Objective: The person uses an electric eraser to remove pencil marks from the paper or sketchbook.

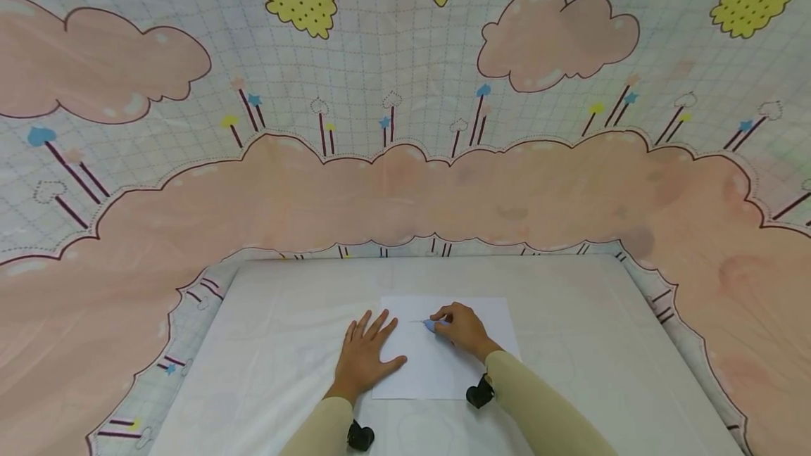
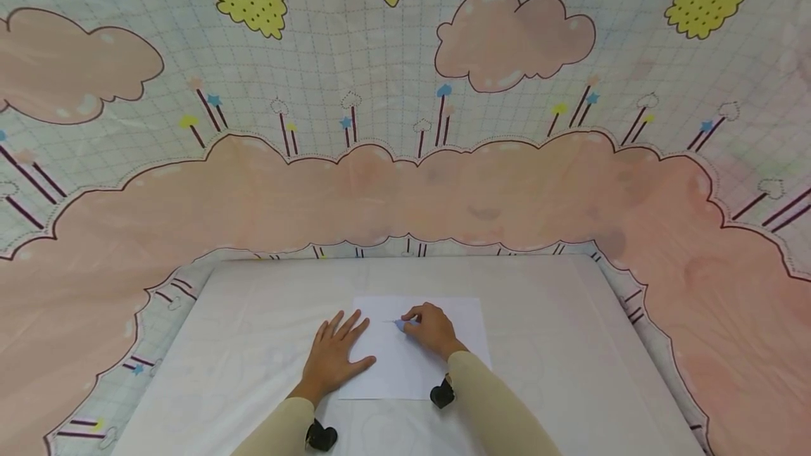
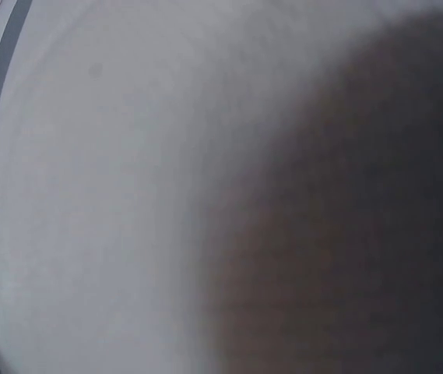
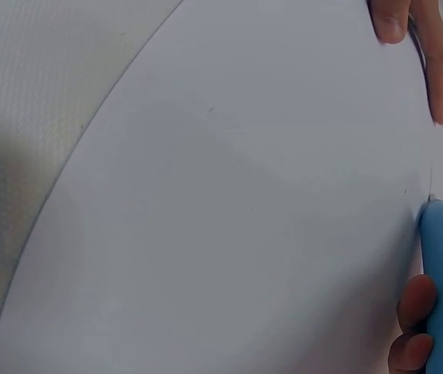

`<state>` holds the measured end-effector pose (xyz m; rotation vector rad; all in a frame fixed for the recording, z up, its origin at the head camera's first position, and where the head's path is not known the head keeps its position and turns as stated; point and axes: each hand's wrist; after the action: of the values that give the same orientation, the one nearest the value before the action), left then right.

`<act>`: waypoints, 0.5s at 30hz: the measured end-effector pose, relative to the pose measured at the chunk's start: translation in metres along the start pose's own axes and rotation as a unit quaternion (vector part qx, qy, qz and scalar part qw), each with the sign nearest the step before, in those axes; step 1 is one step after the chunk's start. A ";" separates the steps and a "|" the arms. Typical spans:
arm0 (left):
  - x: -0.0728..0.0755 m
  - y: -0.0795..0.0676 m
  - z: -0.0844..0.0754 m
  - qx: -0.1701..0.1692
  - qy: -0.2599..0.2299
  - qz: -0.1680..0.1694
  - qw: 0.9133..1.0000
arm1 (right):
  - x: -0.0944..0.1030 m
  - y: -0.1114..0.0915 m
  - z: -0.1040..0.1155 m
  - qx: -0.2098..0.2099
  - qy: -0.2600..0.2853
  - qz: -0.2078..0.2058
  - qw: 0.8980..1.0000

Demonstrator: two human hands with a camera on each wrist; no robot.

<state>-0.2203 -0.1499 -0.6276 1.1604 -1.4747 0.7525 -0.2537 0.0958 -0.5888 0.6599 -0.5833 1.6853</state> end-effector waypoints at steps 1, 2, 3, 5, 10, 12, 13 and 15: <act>0.000 0.000 0.000 0.000 0.000 0.000 1.000 | 0.000 0.000 0.000 0.002 0.000 0.001 1.000; 0.001 0.000 -0.001 -0.001 -0.002 0.000 1.000 | 0.000 0.000 0.000 0.002 -0.002 0.002 1.000; 0.002 0.000 -0.002 -0.001 -0.002 0.000 1.000 | 0.001 0.000 0.000 0.003 -0.005 0.002 1.000; 0.002 0.001 -0.002 -0.003 0.001 -0.001 1.000 | 0.002 0.000 0.000 0.002 -0.010 0.000 1.000; 0.001 0.002 -0.003 0.001 0.008 -0.001 1.000 | 0.008 0.000 -0.001 -0.011 -0.018 -0.007 1.000; 0.000 0.002 -0.003 0.004 0.008 -0.003 1.000 | 0.010 0.000 -0.002 -0.013 -0.018 -0.007 1.000; -0.001 0.003 -0.003 0.006 0.009 -0.003 1.000 | 0.010 0.000 -0.003 -0.011 -0.018 -0.007 1.000; -0.001 0.003 -0.003 0.007 0.010 -0.007 1.000 | 0.011 0.001 -0.003 -0.008 -0.019 -0.006 1.000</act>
<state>-0.2224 -0.1458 -0.6279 1.1698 -1.4458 0.7622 -0.2566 0.1054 -0.5838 0.6839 -0.6179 1.6577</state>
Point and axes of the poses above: each hand's wrist, its own y-axis towards the middle knuckle, its own x-axis out of the back of the hand, z = x × y, and after that the axes turned 1 degree about -y, right-handed
